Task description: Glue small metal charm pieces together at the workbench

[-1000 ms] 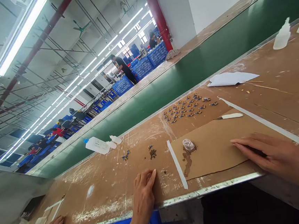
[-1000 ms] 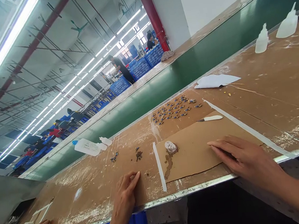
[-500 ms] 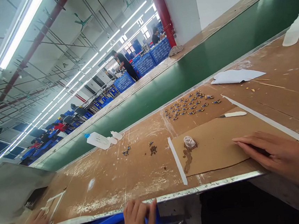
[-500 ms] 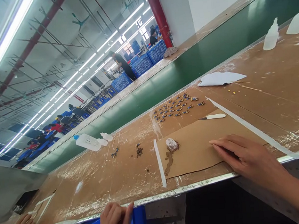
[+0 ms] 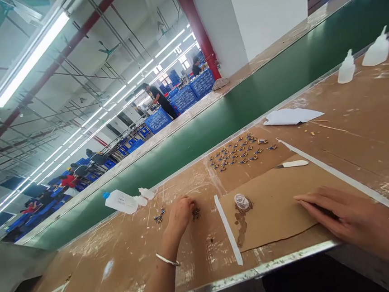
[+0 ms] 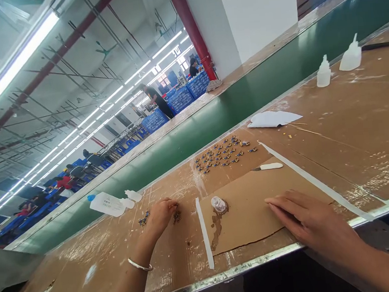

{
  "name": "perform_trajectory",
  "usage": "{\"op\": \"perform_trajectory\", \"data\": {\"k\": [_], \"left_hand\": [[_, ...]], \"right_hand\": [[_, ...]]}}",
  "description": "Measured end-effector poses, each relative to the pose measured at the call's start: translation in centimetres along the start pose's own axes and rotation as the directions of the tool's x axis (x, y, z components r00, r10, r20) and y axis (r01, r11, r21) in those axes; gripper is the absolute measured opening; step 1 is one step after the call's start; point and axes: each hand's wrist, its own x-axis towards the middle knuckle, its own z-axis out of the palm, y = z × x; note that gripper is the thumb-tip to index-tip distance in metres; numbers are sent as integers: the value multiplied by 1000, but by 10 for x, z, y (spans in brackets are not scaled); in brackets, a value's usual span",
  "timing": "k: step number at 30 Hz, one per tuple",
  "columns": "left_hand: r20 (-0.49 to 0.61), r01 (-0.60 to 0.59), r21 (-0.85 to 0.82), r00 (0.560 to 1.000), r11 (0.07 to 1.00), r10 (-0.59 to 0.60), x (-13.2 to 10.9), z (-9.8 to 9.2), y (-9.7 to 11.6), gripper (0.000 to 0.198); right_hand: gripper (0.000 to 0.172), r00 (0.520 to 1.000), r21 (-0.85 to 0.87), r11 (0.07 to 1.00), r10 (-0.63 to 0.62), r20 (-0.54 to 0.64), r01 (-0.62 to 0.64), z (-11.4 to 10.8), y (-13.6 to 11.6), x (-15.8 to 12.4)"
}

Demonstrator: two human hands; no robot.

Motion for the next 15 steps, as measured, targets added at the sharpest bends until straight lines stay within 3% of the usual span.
{"op": "perform_trajectory", "data": {"k": [3, 7, 15], "left_hand": [[63, 6, 37, 998, 999, -8, 11, 0, -1, 23], [68, 45, 45, 997, 998, -48, 21, 4, -9, 23], [-42, 48, -51, 998, 998, -50, 28, 11, -27, 24]], "right_hand": [[19, 1000, 30, 999, 18, 10, -18, 2, 0, -2], [18, 1000, 50, 999, 21, -4, -21, 1, -1, 0], [19, 998, 52, 998, 29, -50, -26, -1, -4, 5]]}}
